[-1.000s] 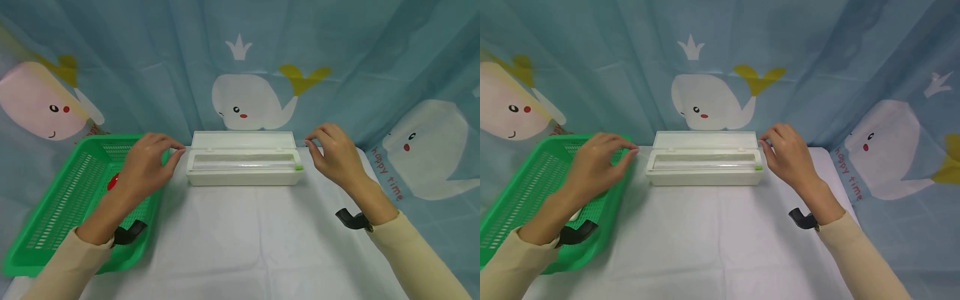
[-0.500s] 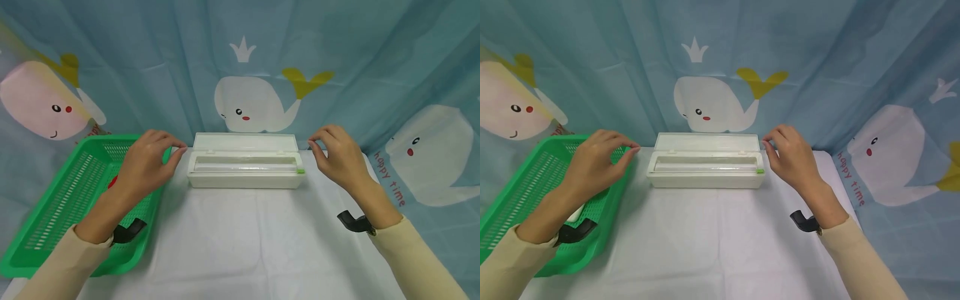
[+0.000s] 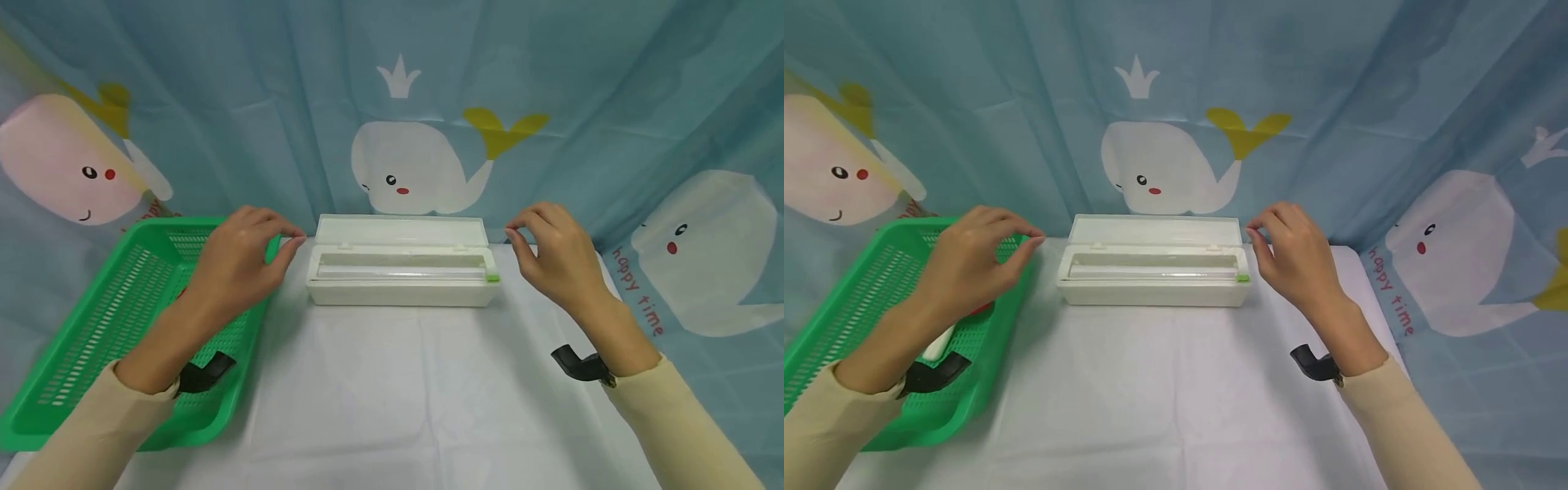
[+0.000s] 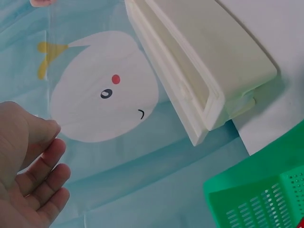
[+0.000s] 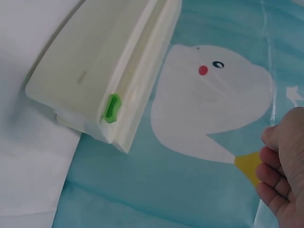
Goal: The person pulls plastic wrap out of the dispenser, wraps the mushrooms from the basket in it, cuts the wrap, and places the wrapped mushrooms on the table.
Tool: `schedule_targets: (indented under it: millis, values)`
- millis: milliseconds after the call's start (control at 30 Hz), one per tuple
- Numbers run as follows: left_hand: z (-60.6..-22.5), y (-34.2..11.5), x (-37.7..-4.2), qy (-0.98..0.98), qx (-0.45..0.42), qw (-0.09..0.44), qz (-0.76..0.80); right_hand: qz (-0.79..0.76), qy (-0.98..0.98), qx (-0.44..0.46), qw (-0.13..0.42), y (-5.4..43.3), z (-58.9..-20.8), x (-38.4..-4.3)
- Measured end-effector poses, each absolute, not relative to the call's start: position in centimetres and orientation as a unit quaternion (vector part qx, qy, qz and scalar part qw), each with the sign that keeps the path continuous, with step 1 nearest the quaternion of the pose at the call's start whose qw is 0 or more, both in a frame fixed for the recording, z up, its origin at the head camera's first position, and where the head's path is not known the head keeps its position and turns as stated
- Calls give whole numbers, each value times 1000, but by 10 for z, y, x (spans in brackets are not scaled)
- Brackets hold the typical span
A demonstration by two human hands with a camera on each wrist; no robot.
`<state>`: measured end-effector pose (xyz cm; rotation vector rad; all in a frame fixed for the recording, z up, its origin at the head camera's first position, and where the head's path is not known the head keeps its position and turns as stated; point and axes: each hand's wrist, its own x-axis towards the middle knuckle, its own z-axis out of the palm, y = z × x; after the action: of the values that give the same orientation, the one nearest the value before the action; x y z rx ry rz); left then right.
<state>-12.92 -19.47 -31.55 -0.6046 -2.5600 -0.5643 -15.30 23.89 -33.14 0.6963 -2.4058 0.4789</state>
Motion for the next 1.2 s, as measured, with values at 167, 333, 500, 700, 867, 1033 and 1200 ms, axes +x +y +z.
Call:
schedule_targets:
  millis: [167, 333, 500, 700, 867, 1033, 1200]
  values:
    - [-312, -193, -127, -926, -218, 229, -206, 180, -900, 268, 293, 241, -326, -154]
    - [-307, -192, -126, -924, -226, 230, -206, 180, -899, 269, 294, 243, -323, -154]
    - [-304, -191, -125, -924, -234, 223, -204, 181, -899, 272, 292, 246, -320, -152]
    - [-300, -194, -125, -925, -237, 228, -189, 186, -897, 279, 289, 245, -318, -150]
    - [-296, -194, -126, -923, -238, 237, -186, 183, -896, 282, 290, 243, -316, -151]
    - [-295, -191, -126, -923, -234, 234, -198, 181, -894, 285, 294, 243, -315, -152]
    - [-294, -188, -126, -922, -235, 231, -204, 183, -893, 286, 295, 245, -313, -149]
